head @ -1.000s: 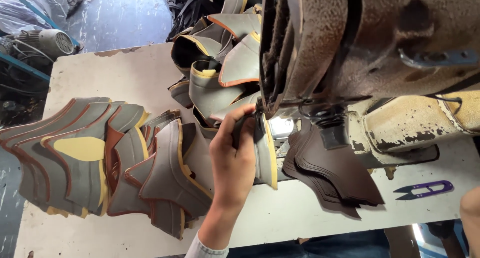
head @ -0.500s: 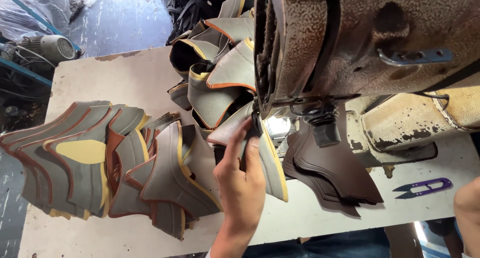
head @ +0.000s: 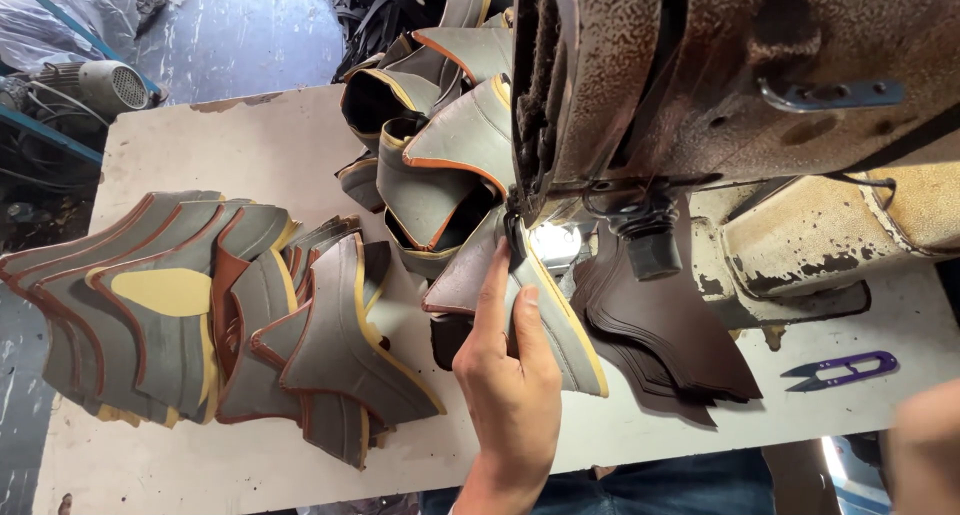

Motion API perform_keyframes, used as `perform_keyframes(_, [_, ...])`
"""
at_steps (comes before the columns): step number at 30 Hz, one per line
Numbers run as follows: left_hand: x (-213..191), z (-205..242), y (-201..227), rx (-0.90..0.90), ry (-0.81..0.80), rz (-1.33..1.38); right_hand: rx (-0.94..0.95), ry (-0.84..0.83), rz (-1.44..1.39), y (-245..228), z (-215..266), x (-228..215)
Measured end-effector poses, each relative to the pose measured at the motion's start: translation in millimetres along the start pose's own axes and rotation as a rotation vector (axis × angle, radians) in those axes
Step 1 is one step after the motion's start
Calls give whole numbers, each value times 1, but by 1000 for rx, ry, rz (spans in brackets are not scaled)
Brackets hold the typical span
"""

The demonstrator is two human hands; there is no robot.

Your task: Aligning and stitching shoe components using an industrial sewing machine.

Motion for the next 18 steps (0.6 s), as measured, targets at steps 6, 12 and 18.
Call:
perform_keyframes(6, [-2, 2, 0, -44, -35, 39, 347, -599, -337, -257, -29, 162])
perform_keyframes(12, [0, -1, -1, -3, -49, 28, 857, -621, -600, -241, -12, 175])
perform_keyframes(18, [1, -19, -13, 81, -32, -10, 737, -779, -677, -249, -21, 179])
Point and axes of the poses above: each hand's wrist, its own z-axis away from the middle knuckle, its own x-axis out of the palm, y = z × x, the point moved 1 cm from there along -z, towards the middle knuckle, and after that the axes turned 10 degrees about -z, right-handed, at the moved point
